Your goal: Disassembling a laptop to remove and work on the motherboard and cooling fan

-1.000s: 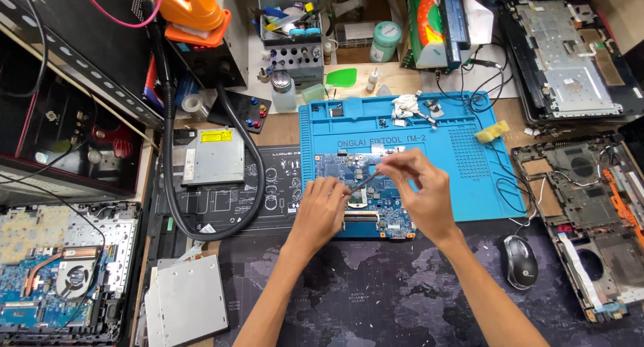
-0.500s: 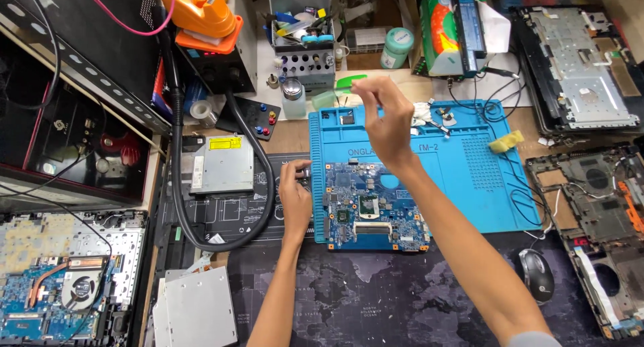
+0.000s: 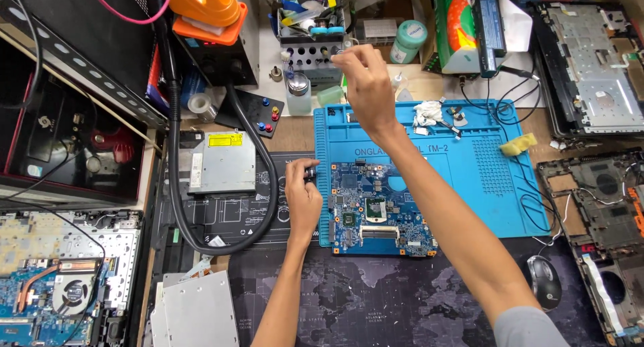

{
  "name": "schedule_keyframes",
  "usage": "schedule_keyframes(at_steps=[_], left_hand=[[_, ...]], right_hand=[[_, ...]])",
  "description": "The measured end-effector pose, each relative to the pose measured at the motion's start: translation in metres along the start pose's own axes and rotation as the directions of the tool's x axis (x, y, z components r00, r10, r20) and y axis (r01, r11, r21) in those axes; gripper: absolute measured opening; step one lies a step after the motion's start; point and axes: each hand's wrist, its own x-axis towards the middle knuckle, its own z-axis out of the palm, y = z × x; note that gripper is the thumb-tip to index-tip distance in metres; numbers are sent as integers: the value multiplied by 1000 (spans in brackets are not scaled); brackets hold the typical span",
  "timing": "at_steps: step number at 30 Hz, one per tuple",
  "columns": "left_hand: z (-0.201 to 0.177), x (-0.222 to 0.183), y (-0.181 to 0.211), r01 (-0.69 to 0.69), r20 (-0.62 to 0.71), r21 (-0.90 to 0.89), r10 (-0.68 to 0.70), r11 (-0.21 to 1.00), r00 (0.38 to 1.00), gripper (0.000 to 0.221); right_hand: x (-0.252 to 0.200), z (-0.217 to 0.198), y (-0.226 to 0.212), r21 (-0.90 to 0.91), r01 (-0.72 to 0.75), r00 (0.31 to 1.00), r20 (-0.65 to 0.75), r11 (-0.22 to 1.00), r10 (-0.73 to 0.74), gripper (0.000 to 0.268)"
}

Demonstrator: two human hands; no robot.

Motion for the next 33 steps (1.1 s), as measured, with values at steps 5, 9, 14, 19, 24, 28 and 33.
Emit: schedule_keyframes(at_steps=[5, 9, 14, 19, 24, 28, 33], left_hand=[[1, -2, -3, 5, -12, -7, -5, 1000, 1000, 44], [1, -2, 0, -16, -22, 17, 16, 1000, 1000, 42], [3, -13, 5, -76, -2, 146, 77, 986, 997, 34], [6, -37, 29, -47, 27, 202, 43, 978, 999, 30], [3, -62, 68, 90, 122, 170, -112, 981, 986, 33], [7, -73, 67, 103, 140, 145, -123, 984, 983, 36], [-2, -71, 75, 262, 91, -91, -254, 961, 963, 38]], right_hand=[[-32, -22, -13, -67, -187, 980, 50, 980, 190, 24], [-87, -59, -32, 2, -426, 883, 218, 905, 415, 23], [-164, -115, -50, -135, -656, 693, 280, 742, 664, 30], [-182, -163, -80, -185, -830, 465, 292, 526, 836, 40], [-180, -171, -87, -68, -871, 455, 263, 487, 851, 38], [-186, -167, -91, -50, -855, 485, 273, 516, 831, 39], [-188, -164, -90, 106, -890, 454, 296, 444, 840, 37]])
